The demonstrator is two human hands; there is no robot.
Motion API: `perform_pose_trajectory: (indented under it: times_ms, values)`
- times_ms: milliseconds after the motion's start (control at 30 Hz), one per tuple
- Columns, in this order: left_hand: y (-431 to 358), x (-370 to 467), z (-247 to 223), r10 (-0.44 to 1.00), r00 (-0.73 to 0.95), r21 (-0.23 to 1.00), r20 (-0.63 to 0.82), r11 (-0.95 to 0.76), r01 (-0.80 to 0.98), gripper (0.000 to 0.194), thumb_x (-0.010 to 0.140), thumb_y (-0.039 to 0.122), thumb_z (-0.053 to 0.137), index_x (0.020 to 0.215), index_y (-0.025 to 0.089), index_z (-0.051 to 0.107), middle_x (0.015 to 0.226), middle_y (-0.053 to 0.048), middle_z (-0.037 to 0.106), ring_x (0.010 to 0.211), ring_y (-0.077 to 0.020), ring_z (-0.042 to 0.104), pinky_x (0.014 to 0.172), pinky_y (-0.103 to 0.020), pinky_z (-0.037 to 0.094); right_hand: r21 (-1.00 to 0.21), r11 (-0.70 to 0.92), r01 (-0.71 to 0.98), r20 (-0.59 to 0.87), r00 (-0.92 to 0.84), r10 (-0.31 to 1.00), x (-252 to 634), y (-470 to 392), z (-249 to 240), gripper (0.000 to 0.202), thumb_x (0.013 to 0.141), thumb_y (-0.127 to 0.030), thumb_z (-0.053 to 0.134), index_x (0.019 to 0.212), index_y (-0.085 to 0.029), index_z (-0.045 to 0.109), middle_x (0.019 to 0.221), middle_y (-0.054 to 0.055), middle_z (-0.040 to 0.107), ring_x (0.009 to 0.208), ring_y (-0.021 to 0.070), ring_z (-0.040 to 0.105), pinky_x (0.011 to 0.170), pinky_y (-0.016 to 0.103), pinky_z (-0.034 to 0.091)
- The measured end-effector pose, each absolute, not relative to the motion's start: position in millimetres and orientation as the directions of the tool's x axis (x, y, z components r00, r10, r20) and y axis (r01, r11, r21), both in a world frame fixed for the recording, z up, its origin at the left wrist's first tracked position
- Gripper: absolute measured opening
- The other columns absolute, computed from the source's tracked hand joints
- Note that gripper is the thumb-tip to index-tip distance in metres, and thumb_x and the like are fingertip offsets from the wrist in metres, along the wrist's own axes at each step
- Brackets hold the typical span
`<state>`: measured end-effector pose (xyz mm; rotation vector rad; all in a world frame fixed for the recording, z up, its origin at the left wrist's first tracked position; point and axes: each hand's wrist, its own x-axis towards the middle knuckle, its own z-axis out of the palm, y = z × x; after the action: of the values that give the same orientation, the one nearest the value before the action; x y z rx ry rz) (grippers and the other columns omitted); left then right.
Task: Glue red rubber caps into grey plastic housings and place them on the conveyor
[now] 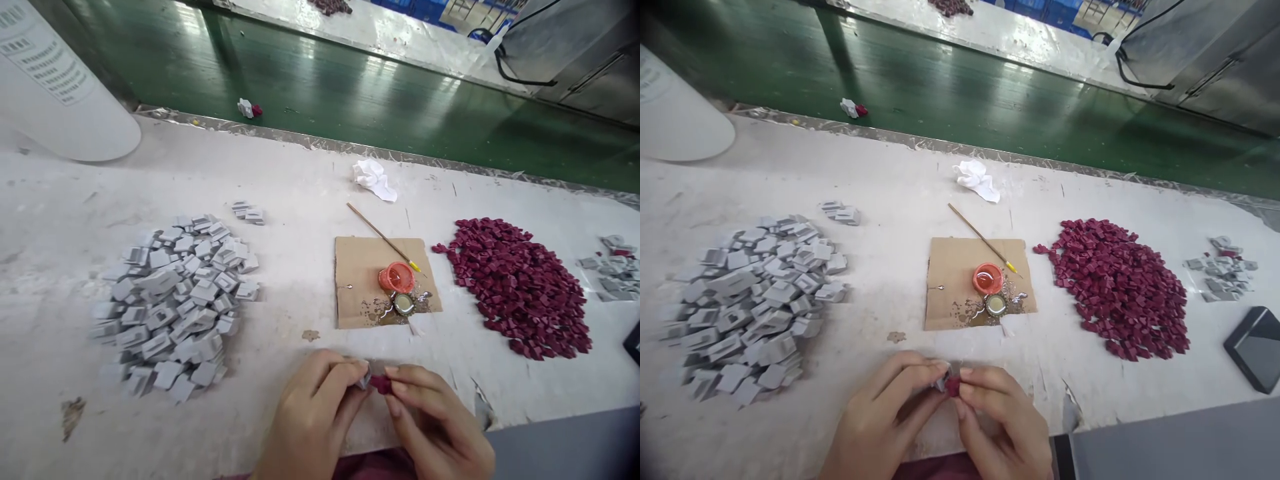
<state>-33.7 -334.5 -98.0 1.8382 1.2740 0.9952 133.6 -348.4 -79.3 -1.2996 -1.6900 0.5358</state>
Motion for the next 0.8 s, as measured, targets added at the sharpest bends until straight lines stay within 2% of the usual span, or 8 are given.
perform_pose_trajectory:
  times_ms: [233,433,633,733,800]
  values:
    - [-334.4,-33.7,-98.7,0.954,0.219,0.868,0.207,-0.282,0.409,0.024,0.085,0.005,0.06,0.101,0.022,0.057,0.09,-0.001,0.064,0.085,-0.0129,0.066,0.076,-0.02,0.055,-0.767,0.357,0.534,0.376,-0.077,0.923,132.3,-344.6,-80.6,0.028,0.075,-0.002,0.066,0.096,-0.021,0.067,0.093,0.004,0.071,0.084,0.0155,0.07,0.074,0.024,0.061]
    - [-332.6,-34.8,-96.1,0.954,0.223,0.882,0.202,-0.277,0.382,0.021,0.085,0.005,0.059,0.097,0.021,0.058,0.087,-0.001,0.064,0.084,-0.0131,0.065,0.076,-0.021,0.055,-0.742,0.419,0.522,0.356,-0.222,0.908,135.2,-339.8,-77.5,0.028,0.08,-0.004,0.064,0.1,-0.022,0.068,0.096,0.007,0.072,0.088,0.0192,0.07,0.078,0.031,0.061]
    - [-332.4,-36.5,-100.5,0.937,0.272,0.845,0.219,-0.322,0.427,0.02,0.085,0.008,0.059,0.1,0.023,0.057,0.09,-0.001,0.066,0.084,-0.0128,0.067,0.078,-0.018,0.054,-0.738,0.46,0.494,0.372,-0.272,0.888,127.1,-333.9,-71.0,0.021,0.084,-0.003,0.058,0.096,-0.018,0.065,0.093,0.007,0.071,0.09,0.0155,0.068,0.08,0.025,0.06]
    - [-325.1,-47.1,-96.9,0.914,0.348,0.808,0.206,-0.36,0.467,0.027,0.086,0.015,0.059,0.11,0.026,0.056,0.09,0.0,0.065,0.079,-0.0127,0.068,0.073,-0.016,0.055,-0.709,0.465,0.531,0.344,-0.315,0.884,135.1,-334.7,-70.9,0.023,0.092,-0.018,0.054,0.114,-0.018,0.06,0.105,0.008,0.068,0.1,0.0161,0.064,0.084,0.026,0.058]
    - [-309.1,-62.6,-82.8,0.883,0.401,0.787,0.244,-0.423,0.45,0.031,0.086,0.021,0.057,0.116,0.029,0.055,0.087,0.001,0.063,0.075,-0.0127,0.067,0.069,-0.017,0.055,-0.631,0.375,0.679,0.358,-0.173,0.917,153.6,-335.0,-71.2,0.038,0.092,-0.031,0.055,0.128,-0.018,0.051,0.109,0.008,0.066,0.097,0.0161,0.064,0.081,0.025,0.057]
